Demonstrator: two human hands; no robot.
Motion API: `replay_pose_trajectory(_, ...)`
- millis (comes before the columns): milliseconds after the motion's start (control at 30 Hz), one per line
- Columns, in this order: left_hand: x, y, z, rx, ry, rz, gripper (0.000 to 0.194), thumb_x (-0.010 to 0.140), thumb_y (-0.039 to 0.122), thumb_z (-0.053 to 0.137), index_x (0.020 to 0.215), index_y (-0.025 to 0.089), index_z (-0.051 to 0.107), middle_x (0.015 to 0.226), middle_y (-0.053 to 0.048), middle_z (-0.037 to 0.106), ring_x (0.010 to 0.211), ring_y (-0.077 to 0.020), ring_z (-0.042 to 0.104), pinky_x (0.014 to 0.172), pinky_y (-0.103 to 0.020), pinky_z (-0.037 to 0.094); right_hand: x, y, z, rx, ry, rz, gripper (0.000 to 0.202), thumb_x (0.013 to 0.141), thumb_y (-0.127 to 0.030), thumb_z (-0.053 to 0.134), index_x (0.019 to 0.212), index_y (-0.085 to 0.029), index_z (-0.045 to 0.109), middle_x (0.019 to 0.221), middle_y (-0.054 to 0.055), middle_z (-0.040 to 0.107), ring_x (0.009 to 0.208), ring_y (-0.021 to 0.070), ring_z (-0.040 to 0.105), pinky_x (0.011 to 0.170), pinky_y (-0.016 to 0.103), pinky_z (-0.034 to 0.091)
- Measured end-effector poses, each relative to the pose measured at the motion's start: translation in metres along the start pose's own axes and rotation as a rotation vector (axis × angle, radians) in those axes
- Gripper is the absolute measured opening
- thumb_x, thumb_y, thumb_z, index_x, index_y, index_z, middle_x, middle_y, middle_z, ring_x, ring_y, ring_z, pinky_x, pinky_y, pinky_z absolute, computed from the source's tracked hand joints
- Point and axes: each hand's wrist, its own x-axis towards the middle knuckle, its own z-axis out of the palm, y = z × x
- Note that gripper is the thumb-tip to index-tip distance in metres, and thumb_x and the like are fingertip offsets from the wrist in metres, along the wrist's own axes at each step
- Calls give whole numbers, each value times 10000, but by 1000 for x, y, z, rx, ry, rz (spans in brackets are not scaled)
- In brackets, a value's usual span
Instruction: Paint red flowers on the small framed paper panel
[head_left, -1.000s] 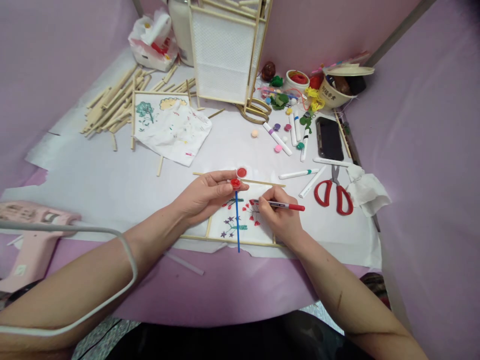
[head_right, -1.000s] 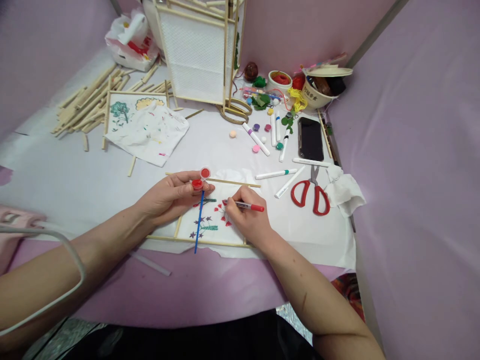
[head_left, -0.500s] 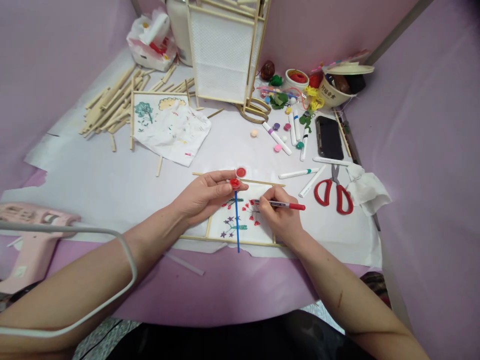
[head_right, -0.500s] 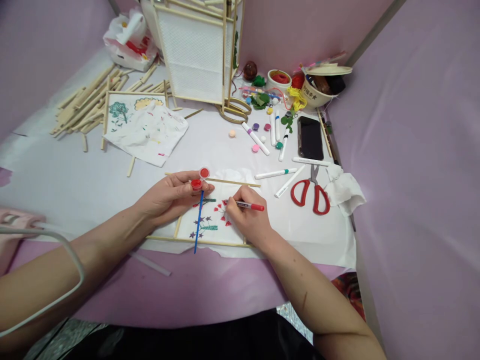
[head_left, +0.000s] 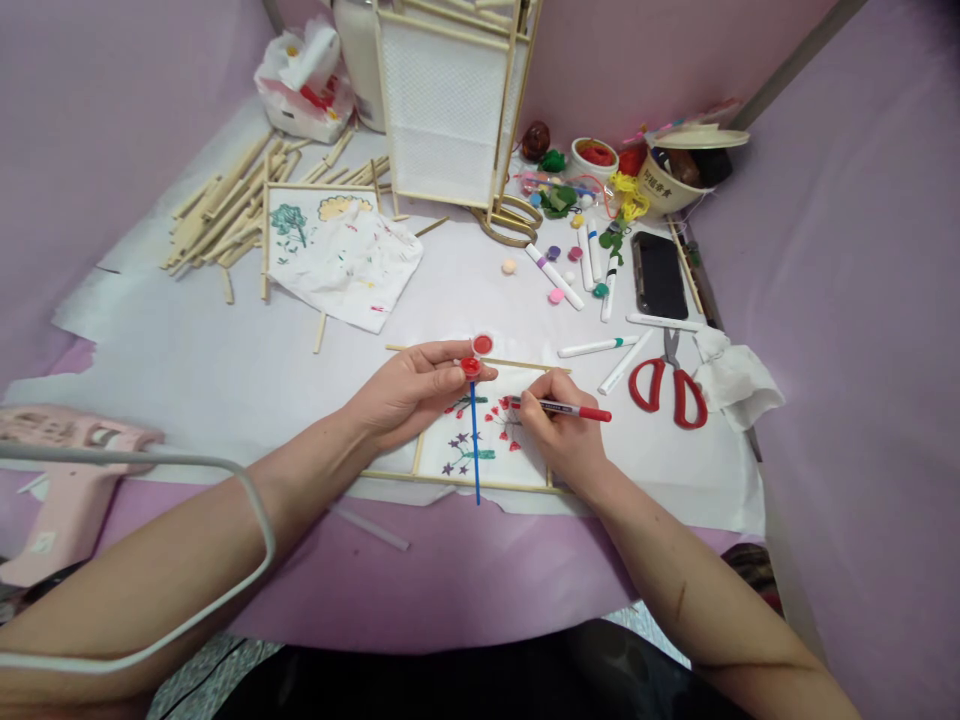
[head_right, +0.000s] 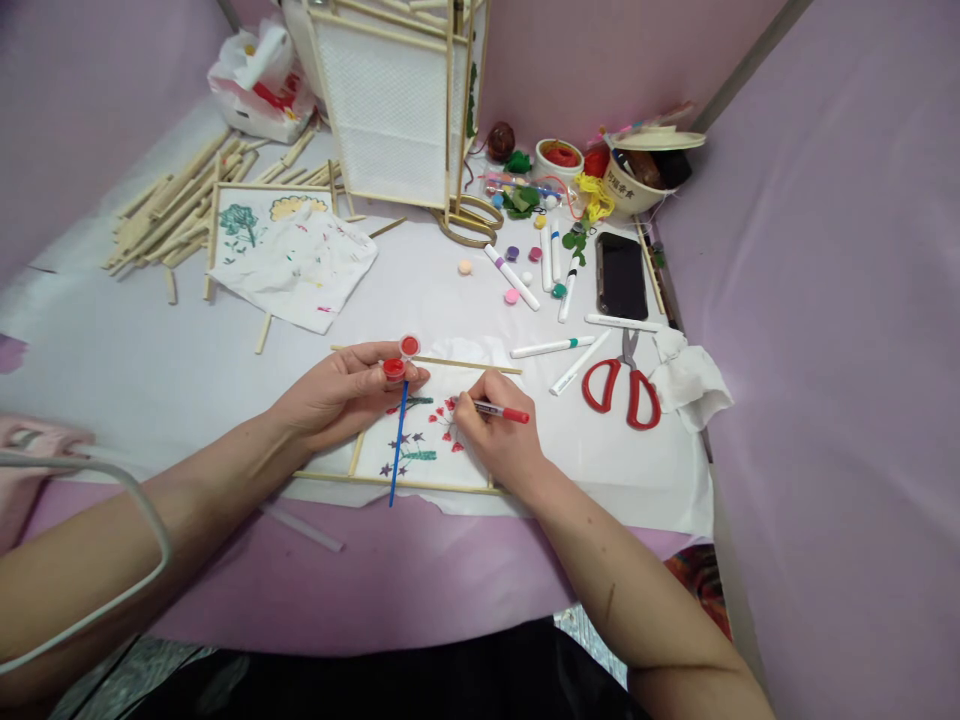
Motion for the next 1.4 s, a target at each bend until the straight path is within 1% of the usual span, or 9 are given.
replay_pose_trajectory(233, 0, -1, -2, -3, -19, -11, 255, 742, 180, 812, 991, 175, 759, 874, -64, 769, 916, -161, 694, 890, -271, 454, -1, 1, 0, 25, -23, -14, 185, 790, -158, 536, 651, -224, 433, 578, -61, 467, 535, 106, 431, 560, 264, 365)
replay_pose_trajectory(467, 0, -1, 0, 2, -7, -7, 251, 742, 174, 807, 988, 173, 759, 862, -56, 764, 905, -159, 694, 885, -270, 459, 0, 1, 0, 25, -19, -13, 185, 789, -157, 533, 651, -225, 431, 575, -62, 466, 533, 106, 432, 554, 264, 360)
replay_pose_trajectory(667, 0, -1, -1, 25, 21, -6, 254, 740, 177, 806, 989, 172, 759, 866, -62, 758, 915, -182, 696, 896, -298, 458, 0, 0, 0, -6, -3, -11, 191, 813, -183, 528, 656, -226, 428, 579, -59, 455, 541, 111, 429, 560, 269, 358)
replay_pose_trajectory(900, 0, -2, -3, 20, -5, -7, 270, 752, 183, 801, 1018, 171, 753, 886, -70, 765, 913, -163, 691, 884, -275, 462, 0, 0, 0, 2, -4, -6, 187, 799, -164, 523, 654, -227, 422, 573, -61, 454, 535, 110, 421, 561, 268, 357)
replay_pose_trajectory(1100, 0, -2, -3, 36, 23, 1, 261, 737, 197, 816, 991, 170, 760, 880, -70, 763, 894, -169, 690, 898, -290, 459, 0, 0, -1, -12, -6, -8, 189, 783, -156, 516, 645, -230, 410, 569, -62, 448, 530, 111, 420, 554, 268, 355)
replay_pose_trajectory(1400, 0, -2, -4, 30, 22, 2, 256, 731, 190, 819, 981, 175, 763, 871, -67, 764, 899, -173, 694, 915, -302, 458, 0, 1, -1, -4, -5, -6, 196, 809, -179, 534, 653, -227, 426, 579, -57, 455, 538, 111, 429, 555, 266, 357)
